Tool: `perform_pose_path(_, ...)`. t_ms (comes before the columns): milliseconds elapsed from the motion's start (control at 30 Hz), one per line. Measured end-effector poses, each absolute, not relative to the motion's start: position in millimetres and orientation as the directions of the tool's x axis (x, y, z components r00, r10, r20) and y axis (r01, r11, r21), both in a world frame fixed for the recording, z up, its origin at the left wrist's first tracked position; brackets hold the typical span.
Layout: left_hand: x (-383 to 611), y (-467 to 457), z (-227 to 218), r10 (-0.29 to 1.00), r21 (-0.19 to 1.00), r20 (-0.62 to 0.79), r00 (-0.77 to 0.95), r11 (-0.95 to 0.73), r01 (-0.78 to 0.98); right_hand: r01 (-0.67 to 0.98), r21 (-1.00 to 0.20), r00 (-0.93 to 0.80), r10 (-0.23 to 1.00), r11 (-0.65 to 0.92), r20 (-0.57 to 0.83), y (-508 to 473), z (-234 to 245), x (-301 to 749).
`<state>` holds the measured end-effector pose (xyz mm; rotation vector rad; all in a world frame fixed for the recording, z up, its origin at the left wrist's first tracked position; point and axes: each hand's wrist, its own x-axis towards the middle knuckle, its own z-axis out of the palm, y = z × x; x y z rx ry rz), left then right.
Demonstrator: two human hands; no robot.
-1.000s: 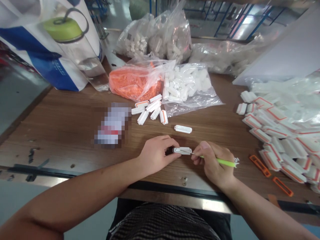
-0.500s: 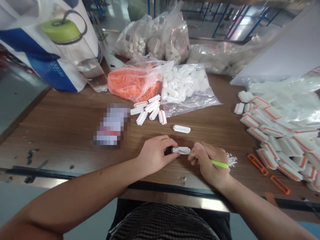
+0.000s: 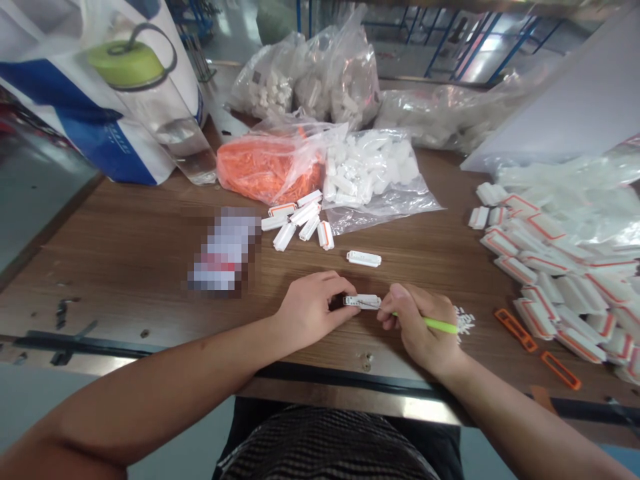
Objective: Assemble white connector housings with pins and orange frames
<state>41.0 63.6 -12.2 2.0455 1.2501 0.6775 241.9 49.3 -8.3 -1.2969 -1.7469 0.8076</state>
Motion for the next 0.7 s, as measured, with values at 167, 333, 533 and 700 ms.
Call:
perform_pose_path(167,40.9,63.7,-11.5,0.903,0.737,0.093,0.42,-0.346,0.581,0.45,-0.862,-0.125,0.972,0.235,0.199,48.8,-9.1,241.4)
perform_pose_path(333,40.5,63.6,-12.0,0.904,0.738,0.103,0.415,-0.35,0.577,0.447,-0.858,-0.131,0.967,0.255,0.22,49.9,-9.3,242.1)
perform_pose_path(533,40.1,63.6,-11.6,0.901,0.736,0.101,0.421,-0.353,0.577,0.459,-0.849,-0.099,0.965,0.262,0.244,49.0,-9.4,243.4)
perform_pose_path(700,39.6,63.7,-11.5,0.902,0.727,0.102,0.419,-0.355,0.588,0.467,-0.85,-0.09,0.97,0.242,0.227,50.3,-9.6,242.9)
